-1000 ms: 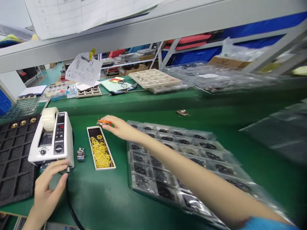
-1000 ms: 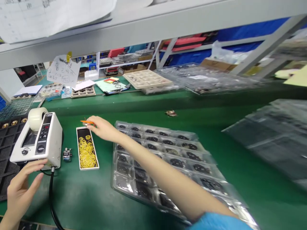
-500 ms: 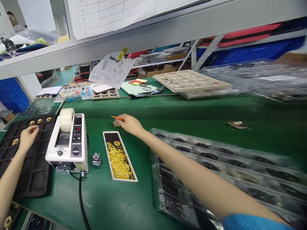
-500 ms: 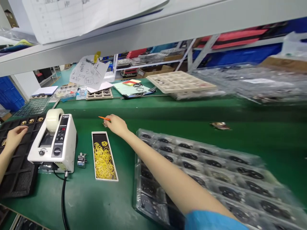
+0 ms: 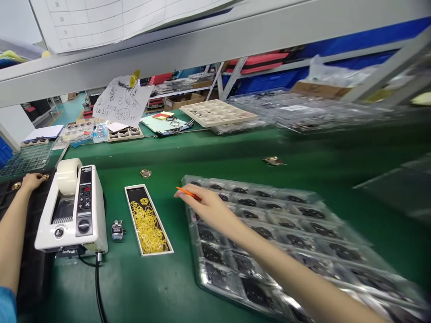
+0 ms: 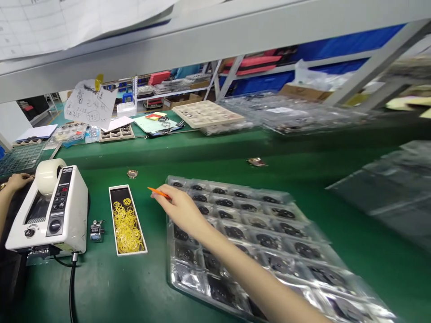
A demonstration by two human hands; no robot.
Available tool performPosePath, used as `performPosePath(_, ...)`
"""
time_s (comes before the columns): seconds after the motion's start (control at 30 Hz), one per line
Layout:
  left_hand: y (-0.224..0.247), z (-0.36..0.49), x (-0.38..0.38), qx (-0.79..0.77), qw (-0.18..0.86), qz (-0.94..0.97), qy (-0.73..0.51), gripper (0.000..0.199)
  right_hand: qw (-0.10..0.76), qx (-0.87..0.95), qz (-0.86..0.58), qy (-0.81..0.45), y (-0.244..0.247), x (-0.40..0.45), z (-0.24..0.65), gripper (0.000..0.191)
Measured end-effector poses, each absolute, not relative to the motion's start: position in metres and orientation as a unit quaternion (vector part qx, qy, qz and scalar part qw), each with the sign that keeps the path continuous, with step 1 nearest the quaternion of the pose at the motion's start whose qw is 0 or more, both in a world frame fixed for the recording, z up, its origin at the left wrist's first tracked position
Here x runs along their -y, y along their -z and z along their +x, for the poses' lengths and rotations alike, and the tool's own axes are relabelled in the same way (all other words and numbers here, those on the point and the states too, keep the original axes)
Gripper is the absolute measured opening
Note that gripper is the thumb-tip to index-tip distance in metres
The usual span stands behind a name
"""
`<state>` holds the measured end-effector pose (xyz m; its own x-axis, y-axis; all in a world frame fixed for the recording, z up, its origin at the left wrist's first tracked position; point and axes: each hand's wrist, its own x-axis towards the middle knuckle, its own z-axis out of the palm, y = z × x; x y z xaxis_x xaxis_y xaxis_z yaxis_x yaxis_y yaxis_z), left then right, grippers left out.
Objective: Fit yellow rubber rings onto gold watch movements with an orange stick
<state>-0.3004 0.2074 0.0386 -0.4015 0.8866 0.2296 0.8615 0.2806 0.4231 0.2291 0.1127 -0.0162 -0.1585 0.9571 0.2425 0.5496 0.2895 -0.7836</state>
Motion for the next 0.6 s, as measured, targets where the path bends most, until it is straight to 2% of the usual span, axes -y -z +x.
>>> performPosePath(0.17,-0.059,-0.274,-0.205,-0.762,-0.014,0.530,-0.371,0.015,0.422,0.686,-0.513,-0.297,0.015,-0.086,0.218,0.036)
performPosePath(0.23,-0.078,-0.259,-0.206,-0.741,-0.046,0.504,-0.441,0.019,0.452,0.660,-0.516,-0.308,0.015,-0.078,0.217,0.039)
performPosePath(0.4,-0.124,-0.182,-0.150,-0.653,-0.067,0.484,-0.578,0.018,0.517,0.554,-0.447,-0.476,0.016,-0.064,0.214,0.053)
performPosePath(0.43,-0.125,-0.157,-0.125,-0.559,-0.023,0.532,-0.635,0.018,0.523,0.531,-0.427,-0.512,0.016,-0.063,0.213,0.054)
performPosePath(0.5,-0.115,-0.104,-0.070,-0.428,0.084,0.613,-0.659,0.015,0.527,0.494,-0.392,-0.569,0.016,-0.062,0.210,0.054)
performPosePath(0.6,-0.078,-0.036,-0.009,-0.418,0.318,0.621,-0.582,0.008,0.533,0.465,-0.367,-0.604,0.015,-0.057,0.208,0.054)
